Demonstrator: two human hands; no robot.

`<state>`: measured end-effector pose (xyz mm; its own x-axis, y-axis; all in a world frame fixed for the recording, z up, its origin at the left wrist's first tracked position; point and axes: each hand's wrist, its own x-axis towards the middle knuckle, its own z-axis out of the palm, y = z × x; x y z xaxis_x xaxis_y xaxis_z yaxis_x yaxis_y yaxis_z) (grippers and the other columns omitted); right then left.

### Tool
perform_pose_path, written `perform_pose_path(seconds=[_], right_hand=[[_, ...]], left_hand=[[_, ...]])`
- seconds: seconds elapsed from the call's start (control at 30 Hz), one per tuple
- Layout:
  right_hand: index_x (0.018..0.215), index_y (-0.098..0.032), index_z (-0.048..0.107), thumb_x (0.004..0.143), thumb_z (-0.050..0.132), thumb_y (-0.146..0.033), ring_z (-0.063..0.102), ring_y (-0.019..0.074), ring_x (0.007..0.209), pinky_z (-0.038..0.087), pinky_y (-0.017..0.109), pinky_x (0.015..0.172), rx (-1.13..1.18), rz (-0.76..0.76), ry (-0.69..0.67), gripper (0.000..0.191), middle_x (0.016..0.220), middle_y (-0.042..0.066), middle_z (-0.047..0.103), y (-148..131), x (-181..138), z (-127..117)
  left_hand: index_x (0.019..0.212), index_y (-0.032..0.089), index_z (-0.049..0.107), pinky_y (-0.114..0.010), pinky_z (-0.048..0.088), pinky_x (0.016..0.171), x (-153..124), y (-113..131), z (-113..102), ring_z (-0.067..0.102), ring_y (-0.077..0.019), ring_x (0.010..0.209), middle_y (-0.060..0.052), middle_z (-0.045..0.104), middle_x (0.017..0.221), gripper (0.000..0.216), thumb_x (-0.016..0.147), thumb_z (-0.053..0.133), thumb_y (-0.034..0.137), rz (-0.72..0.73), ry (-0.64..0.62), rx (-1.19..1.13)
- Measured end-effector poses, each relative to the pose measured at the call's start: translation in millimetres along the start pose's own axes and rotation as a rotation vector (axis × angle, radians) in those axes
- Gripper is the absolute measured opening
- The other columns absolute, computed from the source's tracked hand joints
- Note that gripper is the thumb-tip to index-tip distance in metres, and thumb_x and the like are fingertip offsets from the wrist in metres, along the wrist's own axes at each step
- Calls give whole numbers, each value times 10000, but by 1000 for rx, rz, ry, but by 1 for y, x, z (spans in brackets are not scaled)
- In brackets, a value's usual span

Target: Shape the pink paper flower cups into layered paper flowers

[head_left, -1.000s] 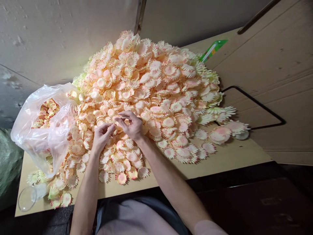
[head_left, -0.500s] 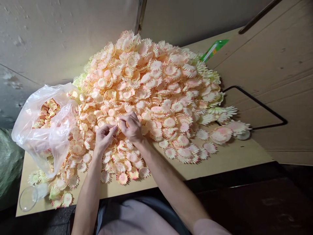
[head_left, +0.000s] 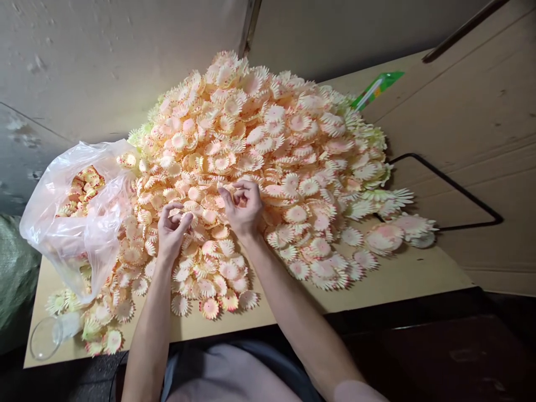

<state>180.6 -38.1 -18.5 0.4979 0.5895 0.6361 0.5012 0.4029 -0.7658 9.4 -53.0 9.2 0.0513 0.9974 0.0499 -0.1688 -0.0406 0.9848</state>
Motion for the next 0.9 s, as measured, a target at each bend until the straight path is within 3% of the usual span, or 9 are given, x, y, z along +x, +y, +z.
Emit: perform_pose_path(seconds=[0.13, 0.27, 0.43, 0.63, 0.9], right_hand=[[882, -198, 588, 871, 682, -308, 511, 107, 566, 464, 245, 540, 31, -70, 6, 145, 713, -2, 600, -3, 3, -4], [844, -204, 643, 839, 715, -297, 611, 161, 708, 536, 317, 673, 135, -209, -247, 117, 756, 27, 675, -17, 6, -9], [982, -206, 696, 802, 761, -321, 668, 177, 852, 560, 332, 776, 226, -217, -538, 223, 909, 51, 727, -22, 2, -6], [1049, -222, 708, 775, 786, -289, 630, 221, 938, 506, 433, 910, 58, -260, -540, 293, 998, 56, 747, -8, 3, -4], [950, -216, 731, 824, 712, -176, 622, 195, 862, 517, 366, 816, 81, -144, -541, 133, 882, 34, 751, -8, 3, -3]], left_hand=[[880, 206, 638, -163, 432, 591, 2, -2, -3, 521, -57, 575, 46, 576, 631, 256, 769, 771, 394, 33, 8, -22], [966, 201, 684, -232, 527, 761, 3, -1, -5, 645, -105, 739, -19, 695, 811, 272, 787, 754, 393, -27, -63, -163], [987, 202, 679, -264, 544, 833, 3, -1, -6, 702, -138, 856, -59, 740, 953, 257, 784, 765, 336, -35, -82, -165], [1002, 220, 664, -282, 556, 855, 4, -4, -6, 698, -160, 958, -60, 728, 1023, 299, 750, 796, 311, 37, -26, -110], [950, 200, 676, -251, 530, 873, 4, -6, -4, 666, -122, 914, -41, 704, 967, 266, 730, 812, 262, 139, 17, -13]])
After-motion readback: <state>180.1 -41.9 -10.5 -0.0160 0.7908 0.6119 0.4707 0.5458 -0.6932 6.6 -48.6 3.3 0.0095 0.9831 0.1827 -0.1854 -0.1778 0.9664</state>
